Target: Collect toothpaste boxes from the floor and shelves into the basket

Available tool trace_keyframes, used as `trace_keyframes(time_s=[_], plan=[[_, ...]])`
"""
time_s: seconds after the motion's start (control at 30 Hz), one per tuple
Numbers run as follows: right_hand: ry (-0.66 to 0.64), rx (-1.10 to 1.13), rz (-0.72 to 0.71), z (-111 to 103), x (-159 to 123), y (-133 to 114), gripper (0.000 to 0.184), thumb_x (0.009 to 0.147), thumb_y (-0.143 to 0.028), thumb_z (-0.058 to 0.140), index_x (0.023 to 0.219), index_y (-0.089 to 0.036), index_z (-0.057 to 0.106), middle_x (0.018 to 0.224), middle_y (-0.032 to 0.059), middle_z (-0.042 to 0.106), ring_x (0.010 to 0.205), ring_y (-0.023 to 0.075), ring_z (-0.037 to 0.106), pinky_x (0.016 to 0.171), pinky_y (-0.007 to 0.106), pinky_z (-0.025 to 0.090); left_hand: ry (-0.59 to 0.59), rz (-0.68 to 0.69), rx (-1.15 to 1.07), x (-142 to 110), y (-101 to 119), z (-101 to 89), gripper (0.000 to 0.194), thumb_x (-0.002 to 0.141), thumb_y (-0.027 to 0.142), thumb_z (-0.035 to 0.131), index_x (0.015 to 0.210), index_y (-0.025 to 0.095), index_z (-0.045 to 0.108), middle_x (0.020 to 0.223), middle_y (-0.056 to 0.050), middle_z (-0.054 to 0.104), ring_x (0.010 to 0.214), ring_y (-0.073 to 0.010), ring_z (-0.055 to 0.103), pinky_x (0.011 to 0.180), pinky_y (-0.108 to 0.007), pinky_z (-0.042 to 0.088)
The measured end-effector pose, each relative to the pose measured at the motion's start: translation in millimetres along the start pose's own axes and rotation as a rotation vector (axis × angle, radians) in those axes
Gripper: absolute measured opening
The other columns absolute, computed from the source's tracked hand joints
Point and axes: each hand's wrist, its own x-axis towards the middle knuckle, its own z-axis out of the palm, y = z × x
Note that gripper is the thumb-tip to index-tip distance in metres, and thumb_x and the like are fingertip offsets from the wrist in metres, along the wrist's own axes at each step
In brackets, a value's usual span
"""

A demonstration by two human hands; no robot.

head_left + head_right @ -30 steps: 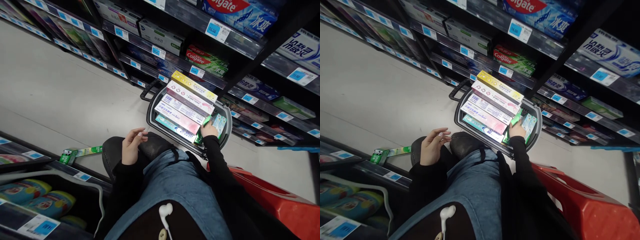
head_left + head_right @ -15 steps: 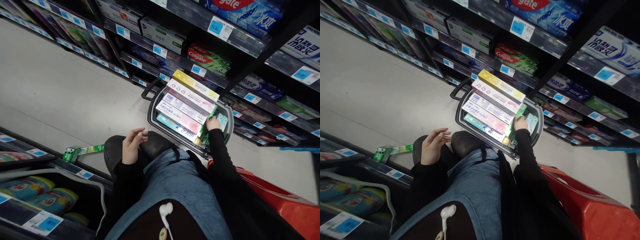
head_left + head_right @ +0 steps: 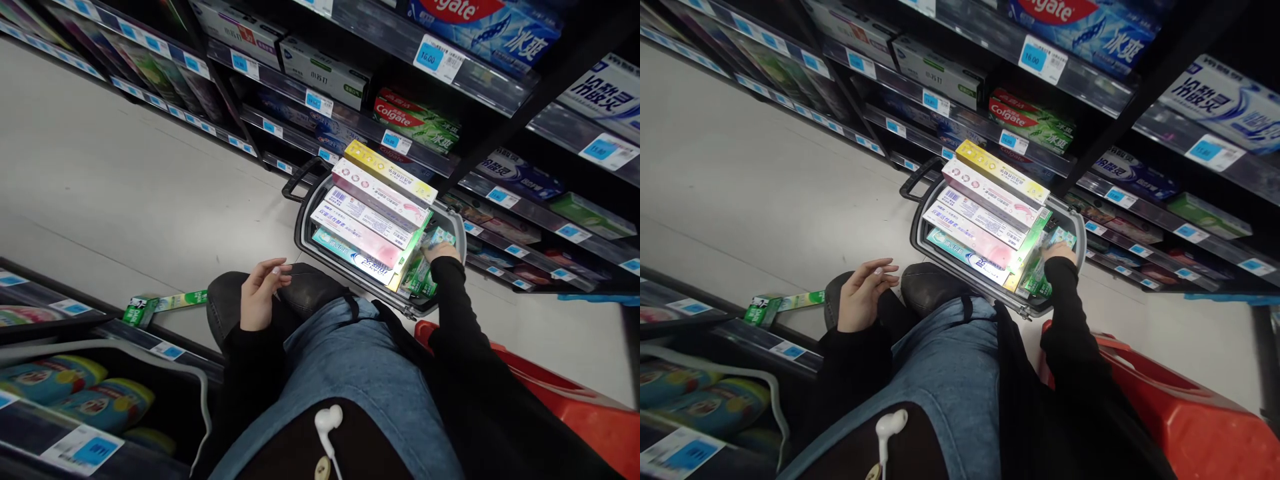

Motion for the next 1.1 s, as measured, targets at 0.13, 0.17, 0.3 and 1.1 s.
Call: trace_keyframes(time_s=[0.13, 0.17, 0.3, 1.1], plan=[[-0.03, 0.052, 0.087, 11.0, -18.9, -11.9, 0.068, 0.085, -0.045, 0.06, 0.13, 0.003, 0.041, 0.119, 0.0279, 0.06, 0.113, 0.0317, 0.06, 0.097, 0.038, 0.045, -0.002, 0.005, -0.002, 0.1, -0.8, 0.4, 0.038, 0.065, 0.042, 0.073, 0.092, 0.016, 0.068, 0.083, -0.004, 0.069, 0.065, -0.0104, 0.06, 0.065, -0.024, 0.051], [-0.008, 0.077, 0.092, 10.8, -21.5, -13.5, 0.068, 0.085, -0.045, 0.059, 0.13, 0.003, 0.04, 0.118, 0.028, 0.06, 0.112, 0.0321, 0.06, 0.096, 0.039, 0.045, -0.007, 0.004, -0.005, 0.0, -0.8, 0.9, 0.038, 0.065, 0.042, 0.073, 0.092, 0.016, 0.068, 0.083, -0.004, 0.069, 0.065, -0.0103, 0.06, 0.065, -0.024, 0.05], [0.085, 0.183, 0.076, 5.1, -20.3, -14.6, 0.066, 0.084, -0.048, 0.057, 0.127, 0.001, 0.042, 0.113, 0.0271, 0.062, 0.108, 0.0336, 0.061, 0.093, 0.041, 0.047, -0.024, -0.002, -0.01, -0.4, -0.4, 2.7, 0.039, 0.064, 0.042, 0.074, 0.092, 0.016, 0.069, 0.083, -0.004, 0.069, 0.065, -0.0103, 0.061, 0.065, -0.023, 0.05], [0.112, 0.446, -0.231, 37.7, 1.6, 20.9, 0.042, 0.087, -0.038, 0.048, 0.118, -0.012, 0.06, 0.098, 0.0123, 0.07, 0.098, 0.0277, 0.064, 0.091, 0.037, 0.044, -0.05, 0.003, 0.034, 0.4, -3.6, 6.6, 0.039, 0.066, 0.045, 0.072, 0.093, 0.016, 0.068, 0.085, -0.005, 0.069, 0.066, -0.0116, 0.06, 0.064, -0.025, 0.051]])
